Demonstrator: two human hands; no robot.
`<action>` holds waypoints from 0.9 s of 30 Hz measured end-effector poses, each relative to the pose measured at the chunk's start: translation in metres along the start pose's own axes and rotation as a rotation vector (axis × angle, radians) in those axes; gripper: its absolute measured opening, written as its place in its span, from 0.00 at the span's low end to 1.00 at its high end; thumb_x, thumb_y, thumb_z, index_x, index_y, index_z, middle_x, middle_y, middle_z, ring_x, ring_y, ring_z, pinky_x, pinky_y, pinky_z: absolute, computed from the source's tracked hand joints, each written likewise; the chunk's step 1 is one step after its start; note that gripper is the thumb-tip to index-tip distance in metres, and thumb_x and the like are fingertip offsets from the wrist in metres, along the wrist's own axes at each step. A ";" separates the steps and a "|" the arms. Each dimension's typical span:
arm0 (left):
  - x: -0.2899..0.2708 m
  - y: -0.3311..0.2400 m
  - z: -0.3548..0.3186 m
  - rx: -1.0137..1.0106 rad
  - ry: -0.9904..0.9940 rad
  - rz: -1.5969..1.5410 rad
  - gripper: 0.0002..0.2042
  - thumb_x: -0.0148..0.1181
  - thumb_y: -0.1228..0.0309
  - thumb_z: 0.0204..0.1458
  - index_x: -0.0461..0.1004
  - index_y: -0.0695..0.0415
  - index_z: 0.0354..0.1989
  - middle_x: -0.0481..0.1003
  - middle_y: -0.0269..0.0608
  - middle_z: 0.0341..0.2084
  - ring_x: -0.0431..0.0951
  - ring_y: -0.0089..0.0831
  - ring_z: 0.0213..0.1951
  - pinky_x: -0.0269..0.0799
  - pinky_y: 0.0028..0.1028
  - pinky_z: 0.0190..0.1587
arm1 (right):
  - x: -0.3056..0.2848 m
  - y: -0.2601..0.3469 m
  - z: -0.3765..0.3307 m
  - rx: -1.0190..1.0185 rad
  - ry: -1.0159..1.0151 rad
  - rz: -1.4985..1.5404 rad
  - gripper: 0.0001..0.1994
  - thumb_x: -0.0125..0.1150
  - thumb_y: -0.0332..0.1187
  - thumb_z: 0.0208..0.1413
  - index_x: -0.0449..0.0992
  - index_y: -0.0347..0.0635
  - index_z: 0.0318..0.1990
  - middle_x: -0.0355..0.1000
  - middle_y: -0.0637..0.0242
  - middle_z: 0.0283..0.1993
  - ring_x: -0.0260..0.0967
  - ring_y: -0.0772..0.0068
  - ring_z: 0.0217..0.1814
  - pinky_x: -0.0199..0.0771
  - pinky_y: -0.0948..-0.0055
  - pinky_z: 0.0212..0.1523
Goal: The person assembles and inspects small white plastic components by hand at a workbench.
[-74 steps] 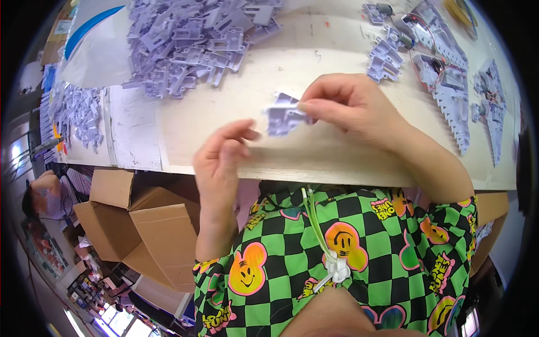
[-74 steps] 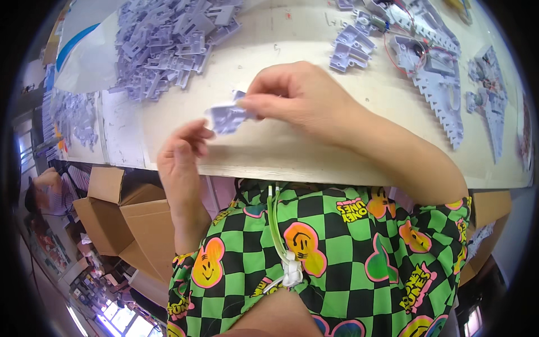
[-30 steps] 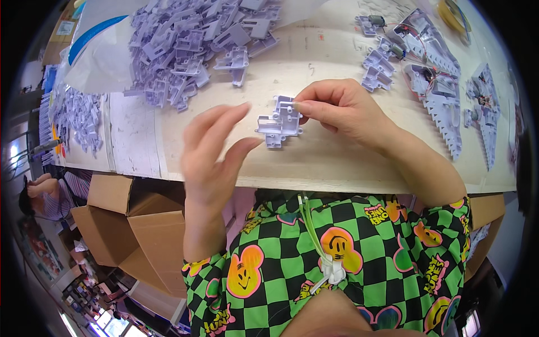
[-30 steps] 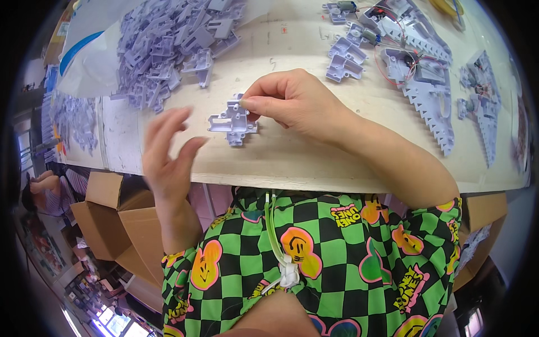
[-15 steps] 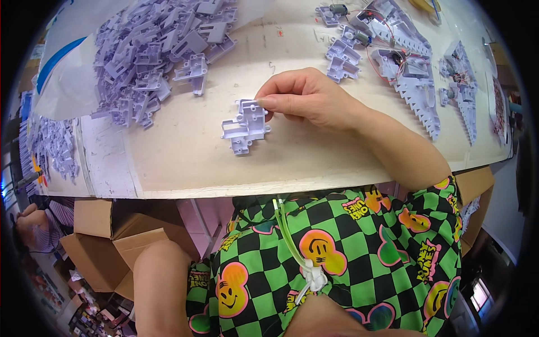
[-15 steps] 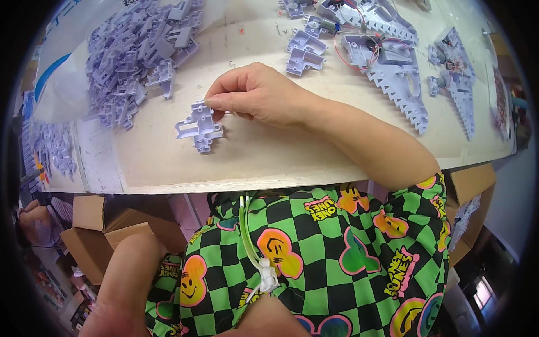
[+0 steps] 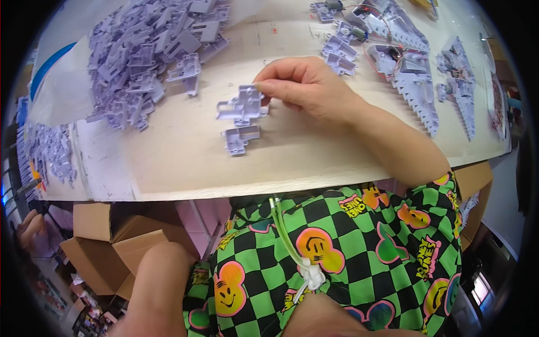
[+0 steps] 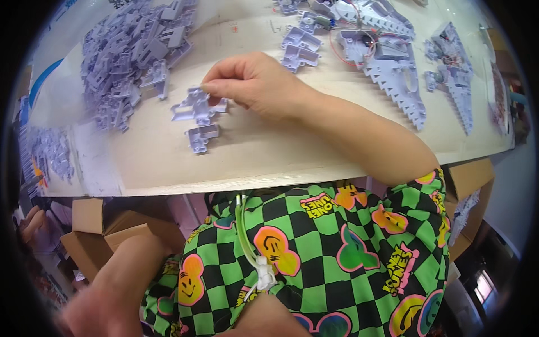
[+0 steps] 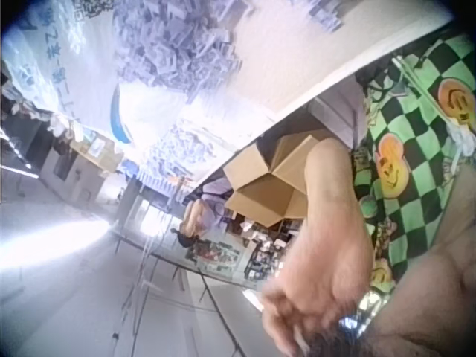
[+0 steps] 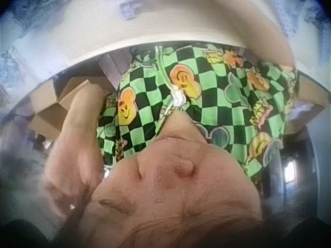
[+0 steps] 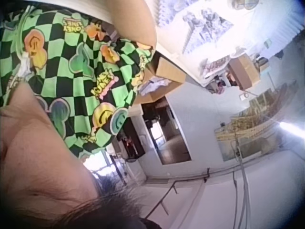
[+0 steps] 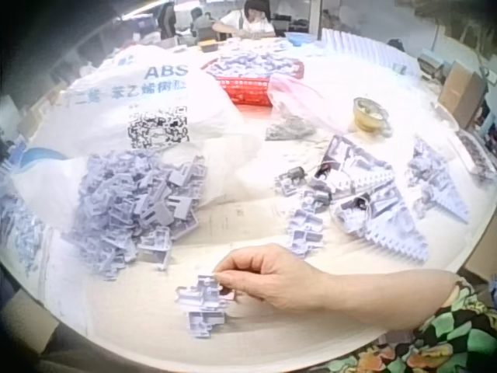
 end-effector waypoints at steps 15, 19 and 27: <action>0.118 0.062 -0.187 -0.562 1.169 0.282 0.31 0.69 0.59 0.36 0.68 0.49 0.54 0.62 0.52 0.50 0.62 0.50 0.53 0.56 0.44 0.55 | -0.020 0.008 0.005 -0.337 -0.287 -0.611 0.11 0.55 0.33 0.54 0.75 0.39 0.42 0.75 0.60 0.36 0.70 0.70 0.32 0.69 0.75 0.34; 0.116 0.064 -0.188 -0.549 1.039 0.199 0.23 0.68 0.65 0.37 0.72 0.51 0.45 0.66 0.47 0.41 0.70 0.43 0.42 0.67 0.38 0.44 | -0.012 0.004 0.001 -0.336 -0.255 -0.615 0.09 0.55 0.29 0.54 0.76 0.38 0.41 0.74 0.62 0.35 0.69 0.73 0.31 0.68 0.76 0.34; 0.095 0.082 -0.159 -0.470 0.934 0.228 0.13 0.63 0.73 0.38 0.74 0.50 0.36 0.69 0.38 0.30 0.74 0.34 0.28 0.72 0.30 0.30 | -0.012 -0.001 0.001 -0.283 -0.245 -0.590 0.07 0.56 0.27 0.54 0.76 0.37 0.40 0.74 0.65 0.34 0.65 0.81 0.28 0.65 0.80 0.31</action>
Point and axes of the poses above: each hand's wrist, its own z-axis towards the middle knuckle, its own x-axis out of the palm, y = z × x, the point moved 5 cm from there along z, towards the middle knuckle
